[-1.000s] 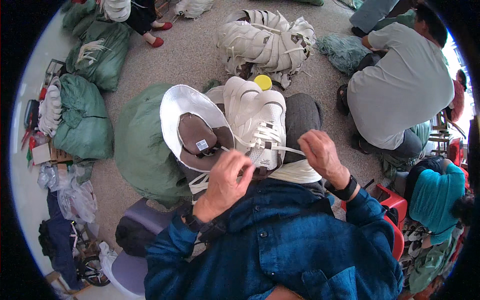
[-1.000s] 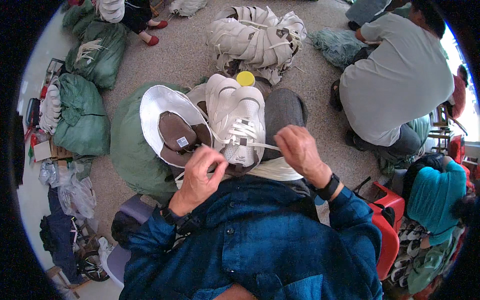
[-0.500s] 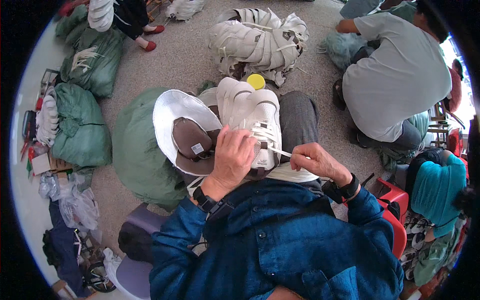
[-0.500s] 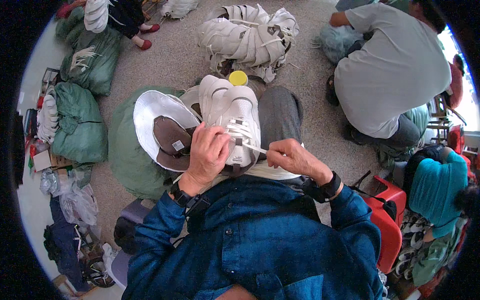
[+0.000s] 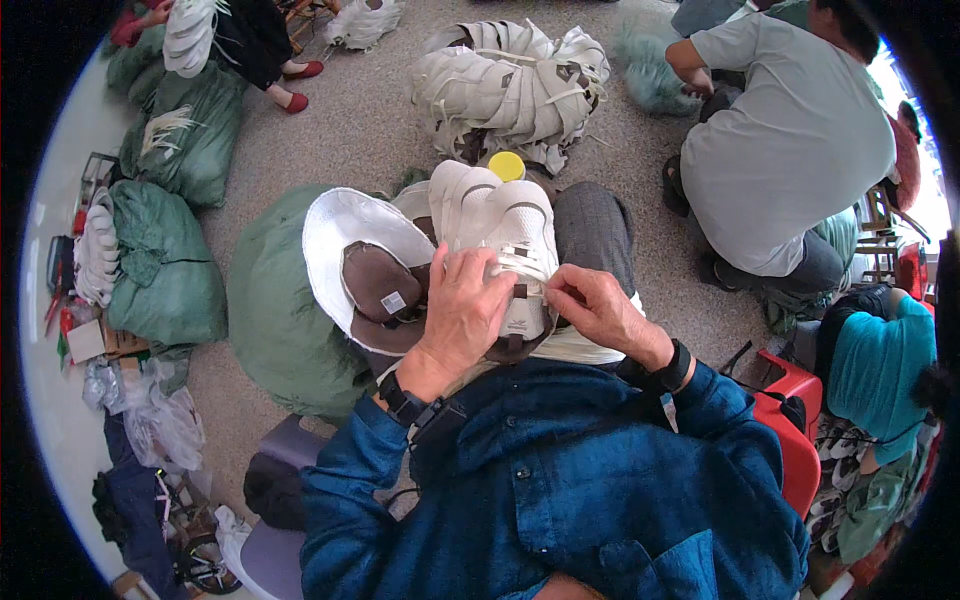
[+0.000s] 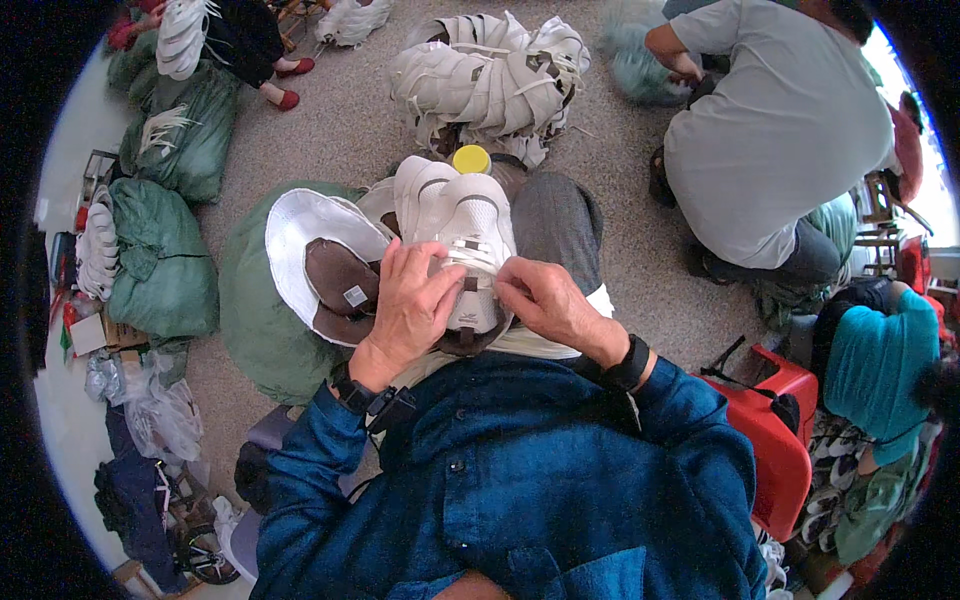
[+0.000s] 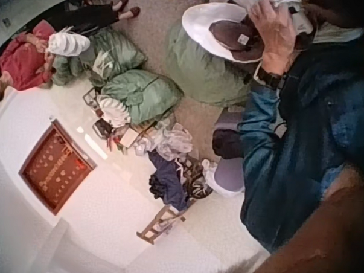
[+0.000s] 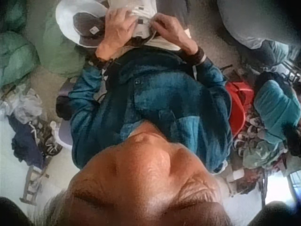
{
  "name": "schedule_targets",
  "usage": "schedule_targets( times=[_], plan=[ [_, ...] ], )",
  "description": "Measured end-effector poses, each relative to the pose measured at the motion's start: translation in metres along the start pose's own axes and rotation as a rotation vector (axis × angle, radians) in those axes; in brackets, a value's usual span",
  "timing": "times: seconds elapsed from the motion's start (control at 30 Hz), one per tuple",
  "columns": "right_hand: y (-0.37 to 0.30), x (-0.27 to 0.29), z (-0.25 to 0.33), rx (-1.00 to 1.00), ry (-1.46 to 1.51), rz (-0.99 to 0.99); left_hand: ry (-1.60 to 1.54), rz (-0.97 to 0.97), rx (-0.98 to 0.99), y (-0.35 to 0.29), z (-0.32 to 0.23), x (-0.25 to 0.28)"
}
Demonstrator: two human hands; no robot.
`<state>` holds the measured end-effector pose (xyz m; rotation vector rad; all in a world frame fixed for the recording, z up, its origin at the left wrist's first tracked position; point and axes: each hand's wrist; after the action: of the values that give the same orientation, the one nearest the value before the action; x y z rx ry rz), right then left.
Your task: The recorder is lacing a white sneaker in a workshop environment.
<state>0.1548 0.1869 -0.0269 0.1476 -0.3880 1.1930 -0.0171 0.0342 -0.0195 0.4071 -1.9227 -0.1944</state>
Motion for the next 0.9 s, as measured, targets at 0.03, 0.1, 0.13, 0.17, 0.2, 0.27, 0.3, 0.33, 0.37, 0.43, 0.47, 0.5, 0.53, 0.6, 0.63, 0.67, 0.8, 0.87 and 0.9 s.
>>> schedule_targets(
  times=[0.03,0.1,0.13,0.17,0.2,0.27,0.3,0.33,0.37,0.43,0.47,0.5,0.53,0.6,0.63,0.67,0.8,0.87,0.9],
  plan=[
    [0.0,-0.002,-0.001,0.0,0.027,-0.017,-0.023,0.023,0.01,0.002,0.001,0.0],
    [-0.001,-0.002,-0.002,0.02,0.019,-0.025,-0.066,0.078,0.019,0.012,0.0,0.008],
    [-0.002,-0.003,-0.003,0.043,0.012,-0.029,-0.106,0.132,0.031,0.016,0.001,0.012],
    [-0.001,-0.004,-0.004,0.043,0.014,-0.03,-0.105,0.134,0.031,0.016,0.007,0.013],
    [0.0,-0.006,-0.005,0.064,0.015,-0.016,-0.229,0.18,0.048,0.017,0.014,0.014],
    [0.001,-0.007,-0.009,0.085,0.019,-0.005,-0.351,0.228,0.064,0.017,0.018,0.016],
    [0.003,-0.007,-0.012,0.103,-0.003,-0.011,-0.363,0.239,0.071,0.018,0.018,0.016],
    [0.005,-0.007,-0.016,0.121,-0.025,-0.018,-0.375,0.25,0.077,0.018,0.019,0.016],
    [0.006,-0.008,-0.021,0.12,-0.023,-0.022,-0.375,0.253,0.074,0.018,0.018,0.015],
    [0.006,-0.006,-0.03,-0.012,0.193,0.117,-0.296,0.183,0.056,0.016,0.014,0.011],
    [0.005,-0.001,-0.027,-0.014,0.195,0.116,-0.296,0.186,0.056,0.014,0.011,0.01],
    [0.001,0.007,-0.023,-0.214,0.493,0.22,-0.249,0.161,0.056,0.012,0.007,0.01],
    [0.0,0.01,-0.02,-0.417,0.789,0.323,-0.202,0.137,0.055,0.01,0.005,0.01],
    [-0.002,0.009,-0.02,-0.428,0.762,0.293,-0.119,0.109,0.016,0.005,0.008,0.006],
    [-0.002,0.007,-0.023,-0.44,0.666,0.254,-0.036,0.081,-0.021,0.002,0.01,0.005],
    [-0.003,0.005,-0.026,-0.453,0.57,0.21,-0.039,0.081,-0.025,0.0,0.01,0.008],
    [-0.004,0.006,-0.029,-0.238,0.362,0.177,-0.07,0.116,0.009,-0.004,0.01,0.018],
    [-0.004,0.012,-0.026,-0.235,0.418,0.24,-0.076,0.135,0.02,-0.006,0.013,0.02],
    [-0.004,0.013,-0.025,-0.233,0.419,0.243,-0.12,0.135,0.022,-0.006,0.016,0.019]
  ],
)
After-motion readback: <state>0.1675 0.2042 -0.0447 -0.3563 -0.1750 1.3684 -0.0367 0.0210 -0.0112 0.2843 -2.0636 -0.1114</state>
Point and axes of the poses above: each hand's wrist, its own y-axis towards the middle knuckle, its own x-axis out of the back of the hand, z = x × y, and after that the axes turned 1 degree about -y, right-handed
